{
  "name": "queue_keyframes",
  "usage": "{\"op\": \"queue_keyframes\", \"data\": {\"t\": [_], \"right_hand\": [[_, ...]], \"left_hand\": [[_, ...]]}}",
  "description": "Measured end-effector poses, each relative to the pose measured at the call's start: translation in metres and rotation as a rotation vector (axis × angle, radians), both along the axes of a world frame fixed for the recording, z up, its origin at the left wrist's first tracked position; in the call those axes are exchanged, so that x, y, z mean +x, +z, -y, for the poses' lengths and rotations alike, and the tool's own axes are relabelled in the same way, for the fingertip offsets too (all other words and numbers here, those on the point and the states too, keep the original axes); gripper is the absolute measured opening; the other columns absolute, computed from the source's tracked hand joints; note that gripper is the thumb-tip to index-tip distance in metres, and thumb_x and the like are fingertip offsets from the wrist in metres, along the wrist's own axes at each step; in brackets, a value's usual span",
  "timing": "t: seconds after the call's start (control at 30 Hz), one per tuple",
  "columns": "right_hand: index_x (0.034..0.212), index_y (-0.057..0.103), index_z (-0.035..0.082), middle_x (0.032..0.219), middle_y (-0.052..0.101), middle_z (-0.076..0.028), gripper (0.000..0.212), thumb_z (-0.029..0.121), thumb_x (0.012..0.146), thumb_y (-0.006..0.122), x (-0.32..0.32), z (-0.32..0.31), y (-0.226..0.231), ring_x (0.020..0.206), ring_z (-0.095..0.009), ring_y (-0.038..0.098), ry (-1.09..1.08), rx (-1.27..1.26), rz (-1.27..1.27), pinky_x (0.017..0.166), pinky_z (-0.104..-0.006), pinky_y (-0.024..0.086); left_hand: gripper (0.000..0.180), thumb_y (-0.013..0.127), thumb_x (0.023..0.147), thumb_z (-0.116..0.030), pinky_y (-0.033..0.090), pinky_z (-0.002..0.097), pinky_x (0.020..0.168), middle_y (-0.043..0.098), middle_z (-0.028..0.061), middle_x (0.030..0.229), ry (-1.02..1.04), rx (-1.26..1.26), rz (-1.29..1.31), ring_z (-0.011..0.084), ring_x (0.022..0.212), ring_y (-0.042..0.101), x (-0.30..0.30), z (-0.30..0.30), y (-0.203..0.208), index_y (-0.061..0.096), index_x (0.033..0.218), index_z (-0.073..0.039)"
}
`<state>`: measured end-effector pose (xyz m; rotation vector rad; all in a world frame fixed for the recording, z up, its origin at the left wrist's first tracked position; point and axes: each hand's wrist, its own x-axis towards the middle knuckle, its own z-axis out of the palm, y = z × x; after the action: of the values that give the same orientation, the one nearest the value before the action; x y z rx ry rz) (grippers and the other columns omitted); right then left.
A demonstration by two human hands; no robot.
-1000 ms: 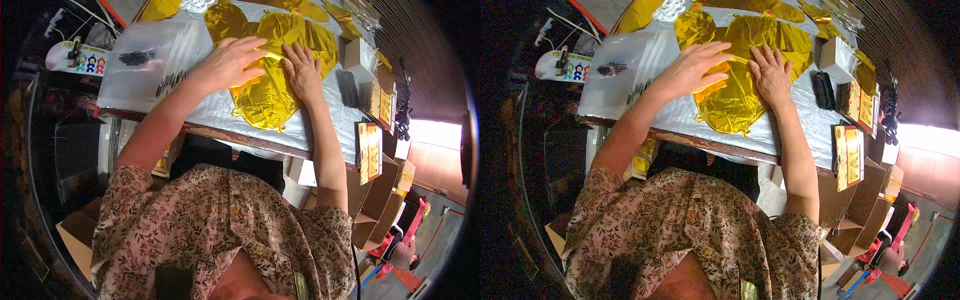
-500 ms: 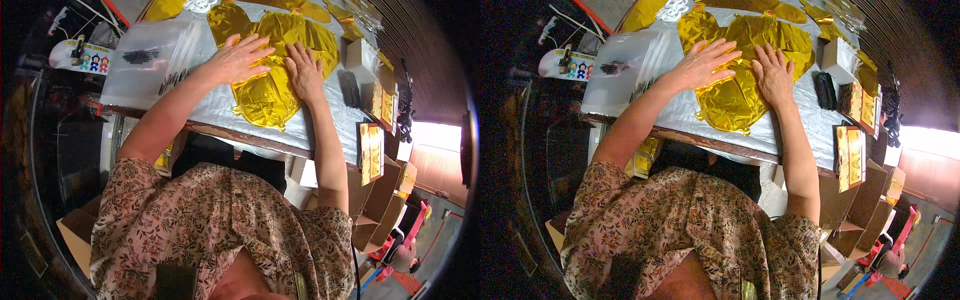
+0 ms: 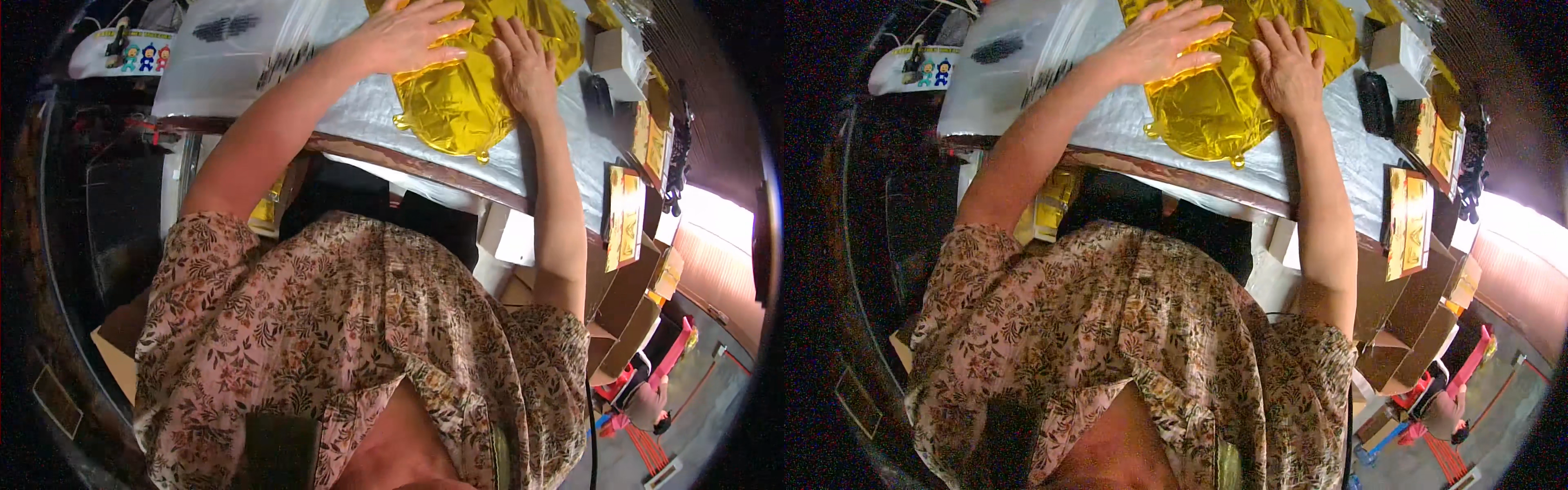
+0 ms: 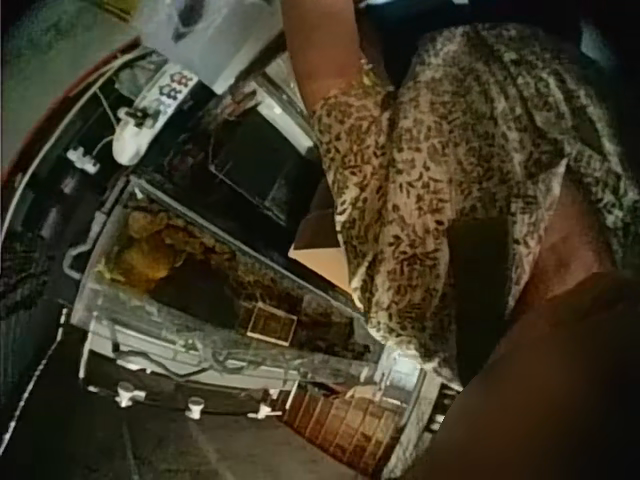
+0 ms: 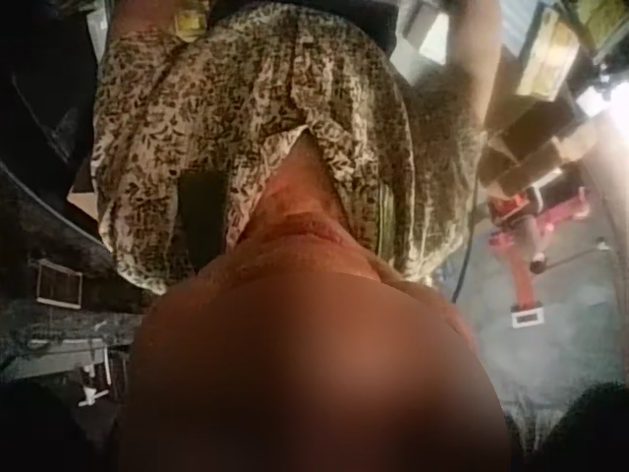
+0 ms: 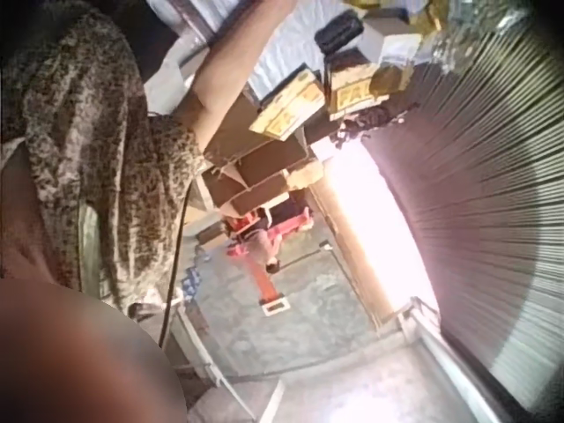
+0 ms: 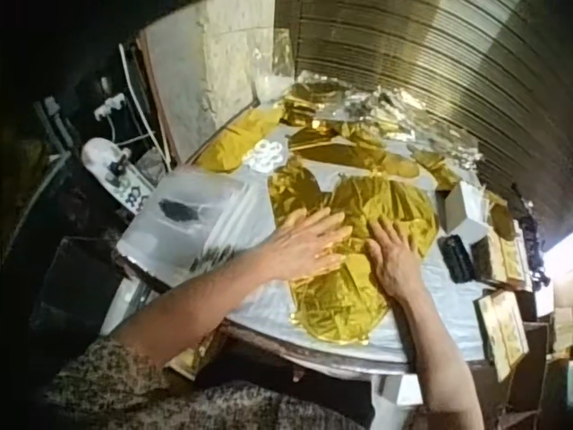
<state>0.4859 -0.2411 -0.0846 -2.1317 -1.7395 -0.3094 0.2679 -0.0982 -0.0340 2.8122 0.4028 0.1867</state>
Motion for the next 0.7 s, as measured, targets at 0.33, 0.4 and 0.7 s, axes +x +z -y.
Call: {"op": "queue_keyframes", "data": {"t": [0.33, 0.4, 0.7], "right_hand": [[0.154, 0.047, 0.024, 0.16, 0.044, -0.007, 0.051, 0.045, 0.107, 0.045, -0.007, -0.002, 0.003, 0.148, -0.035, 0.038, 0.015, 0.014, -0.023, 0.118, -0.0623, 0.025], [0.153, 0.047, 0.022, 0.16, 0.044, -0.008, 0.05, 0.043, 0.107, 0.045, -0.012, -0.005, 0.007, 0.147, -0.036, 0.038, 0.003, -0.041, -0.015, 0.117, -0.0629, 0.026], [0.153, 0.047, 0.02, 0.16, 0.043, -0.01, 0.05, 0.041, 0.108, 0.044, -0.02, 0.001, 0.016, 0.148, -0.036, 0.036, -0.045, -0.067, -0.06, 0.118, -0.0595, 0.025]], "left_hand": [[0.069, 0.046, 0.104, -0.057, 0.018, 0.0584, 0.123, 0.027, 0.0131, 0.167, 0.016, -0.021, -0.055, 0.0344, 0.156, 0.02, -0.006, -0.001, -0.004, 0.038, 0.159, -0.017], [0.061, 0.046, 0.104, -0.056, 0.023, 0.0554, 0.121, 0.035, 0.0039, 0.166, 0.032, 0.292, 0.126, 0.0267, 0.154, 0.029, -0.005, -0.008, -0.038, 0.042, 0.157, -0.025], [0.061, 0.048, 0.104, -0.055, 0.02, 0.0541, 0.123, 0.035, 0.0062, 0.165, 0.032, 0.173, 0.141, 0.0278, 0.154, 0.028, -0.005, -0.002, -0.033, 0.044, 0.156, -0.023]]}}
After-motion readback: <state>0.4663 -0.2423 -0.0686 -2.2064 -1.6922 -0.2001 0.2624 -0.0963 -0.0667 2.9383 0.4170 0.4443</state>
